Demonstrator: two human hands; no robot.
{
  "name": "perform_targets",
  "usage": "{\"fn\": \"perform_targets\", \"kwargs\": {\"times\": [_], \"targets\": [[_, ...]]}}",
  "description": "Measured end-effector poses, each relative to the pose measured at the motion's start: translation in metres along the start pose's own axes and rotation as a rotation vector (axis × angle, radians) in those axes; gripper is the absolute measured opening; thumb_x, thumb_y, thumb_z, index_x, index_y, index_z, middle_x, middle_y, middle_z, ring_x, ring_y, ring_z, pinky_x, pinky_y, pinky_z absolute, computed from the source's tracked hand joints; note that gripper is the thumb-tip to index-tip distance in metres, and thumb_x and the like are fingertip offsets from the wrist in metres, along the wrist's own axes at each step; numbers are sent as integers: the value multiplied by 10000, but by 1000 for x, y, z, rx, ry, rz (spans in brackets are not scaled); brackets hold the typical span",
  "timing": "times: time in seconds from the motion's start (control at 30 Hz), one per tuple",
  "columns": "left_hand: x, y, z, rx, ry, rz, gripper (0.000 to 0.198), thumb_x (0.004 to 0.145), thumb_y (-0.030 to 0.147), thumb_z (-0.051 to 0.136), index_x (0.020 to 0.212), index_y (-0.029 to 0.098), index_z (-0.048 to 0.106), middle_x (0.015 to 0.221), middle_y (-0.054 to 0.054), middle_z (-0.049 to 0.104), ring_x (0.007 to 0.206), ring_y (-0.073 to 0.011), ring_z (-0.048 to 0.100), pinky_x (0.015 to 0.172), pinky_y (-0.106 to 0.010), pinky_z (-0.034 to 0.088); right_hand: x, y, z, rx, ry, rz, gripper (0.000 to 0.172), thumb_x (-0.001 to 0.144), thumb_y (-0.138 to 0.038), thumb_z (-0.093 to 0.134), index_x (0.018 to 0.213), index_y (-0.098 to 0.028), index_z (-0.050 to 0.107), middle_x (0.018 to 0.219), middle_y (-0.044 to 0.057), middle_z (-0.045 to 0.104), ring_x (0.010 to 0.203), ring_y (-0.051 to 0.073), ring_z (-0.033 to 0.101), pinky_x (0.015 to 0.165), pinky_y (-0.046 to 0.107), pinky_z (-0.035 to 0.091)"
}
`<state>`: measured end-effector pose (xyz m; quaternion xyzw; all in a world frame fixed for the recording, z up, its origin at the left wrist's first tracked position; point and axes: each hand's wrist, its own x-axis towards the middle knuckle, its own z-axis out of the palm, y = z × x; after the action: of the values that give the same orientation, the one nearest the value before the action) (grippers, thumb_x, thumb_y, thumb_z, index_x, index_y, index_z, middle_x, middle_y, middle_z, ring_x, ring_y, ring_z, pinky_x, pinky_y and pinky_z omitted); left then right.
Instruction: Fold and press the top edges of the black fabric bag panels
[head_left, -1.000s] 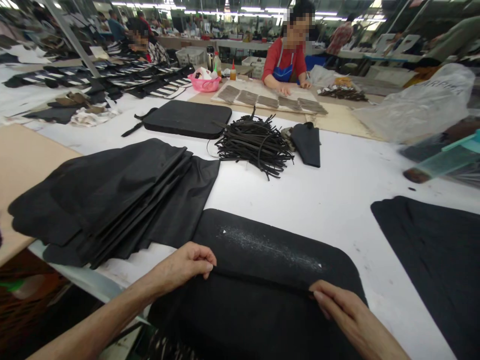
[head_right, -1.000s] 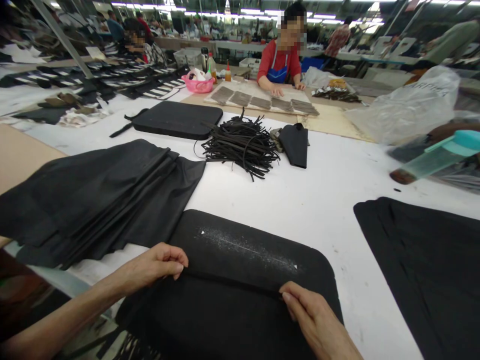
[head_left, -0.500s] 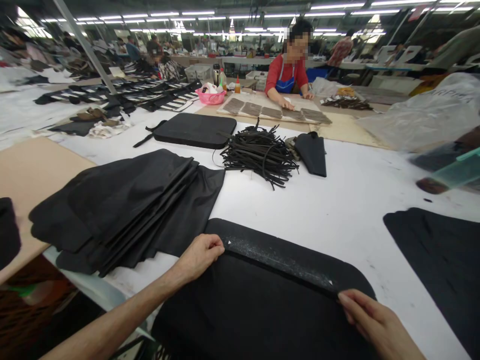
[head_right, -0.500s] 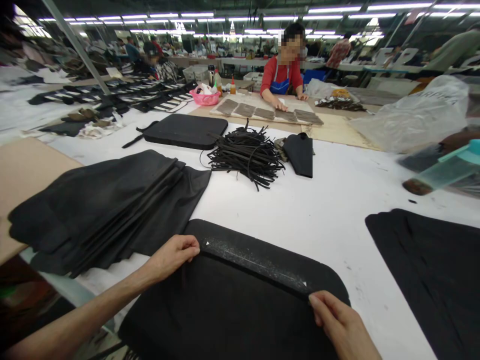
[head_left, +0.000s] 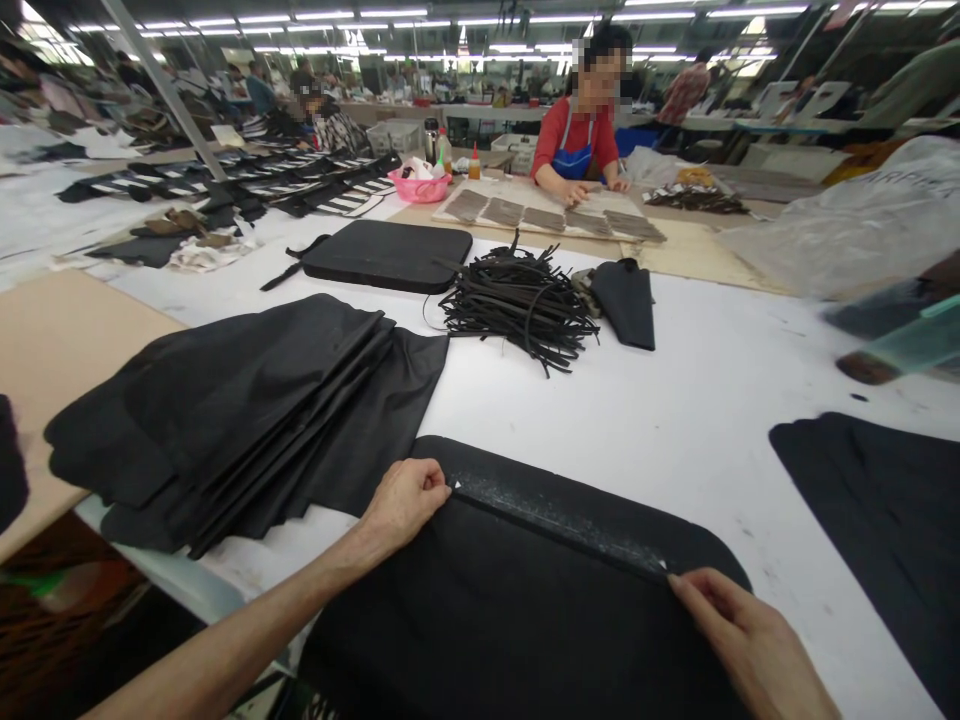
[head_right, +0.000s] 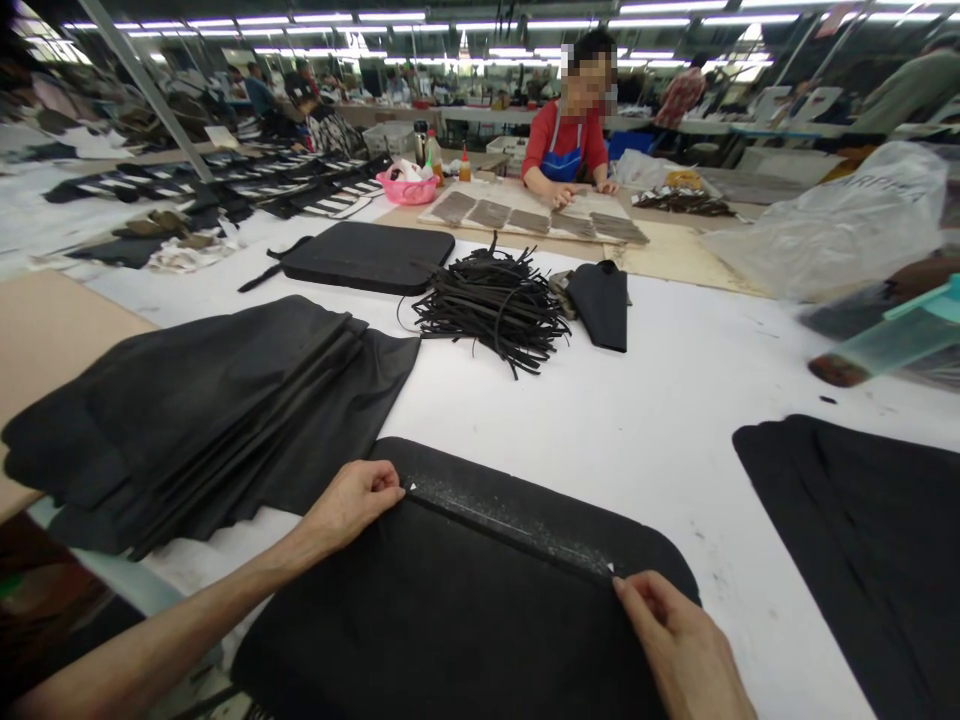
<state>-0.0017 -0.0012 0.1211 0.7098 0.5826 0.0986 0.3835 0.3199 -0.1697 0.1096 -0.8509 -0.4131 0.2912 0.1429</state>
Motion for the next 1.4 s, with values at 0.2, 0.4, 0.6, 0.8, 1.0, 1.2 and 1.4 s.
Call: {"fn": "perform_targets", "kwargs": {"times": [0.2,0.4,0.6,0.8,1.0,1.2,1.4], "targets": [[3,0,-1,14,-34,0,135,690,260,528,585,176,532,518,33,498,524,-127,463,500,-233,264,1,-2,1,-50,-40,51,442,754,-635,342,696,-243,538,573,-17,515,605,192,514,554,284,368],[5,1,-1,6,-52,-2,132,687,262,524,590,173,534,520,31,502,517,-125,459,494,-231,270,0,-1,0,-44,-45,61,436,759,-629,340,724,-247,546,610,-6,577,639,209,544,573,295,380],[5,6,-3,9,-42,-15,113,668,243,531,588,166,547,502,33,485,510,-124,449,501,-235,268,2,3,3,-54,-72,68,456,755,-652,321,732,-257,548,583,-12,575,604,208,547,561,302,383],[6,5,-4,2,-47,-17,110,665,243,537,588,165,555,502,32,487,516,-126,455,506,-236,271,2,2,4,-85,-79,88,459,761,-660,300,773,-266,535,636,-10,592,656,214,560,615,310,402],[7,3,-3,-6,-55,-18,131,659,276,534,581,171,537,502,33,480,513,-126,446,501,-231,270,0,-3,4,-53,-35,55,440,772,-639,325,738,-251,529,594,-10,551,605,199,533,557,295,384],[9,-2,-1,-25,-83,5,247,661,404,516,560,181,481,496,36,445,503,-130,409,485,-231,253,-9,-13,4,-14,107,-30,354,817,-504,370,647,-222,501,536,-31,471,534,150,460,483,257,315],[12,-6,0,-24,-140,0,301,657,475,500,583,184,494,496,36,427,497,-132,387,473,-232,251,-12,-22,4,-16,150,-3,303,833,-430,376,633,-219,460,549,-37,472,547,142,456,499,255,291]]}}
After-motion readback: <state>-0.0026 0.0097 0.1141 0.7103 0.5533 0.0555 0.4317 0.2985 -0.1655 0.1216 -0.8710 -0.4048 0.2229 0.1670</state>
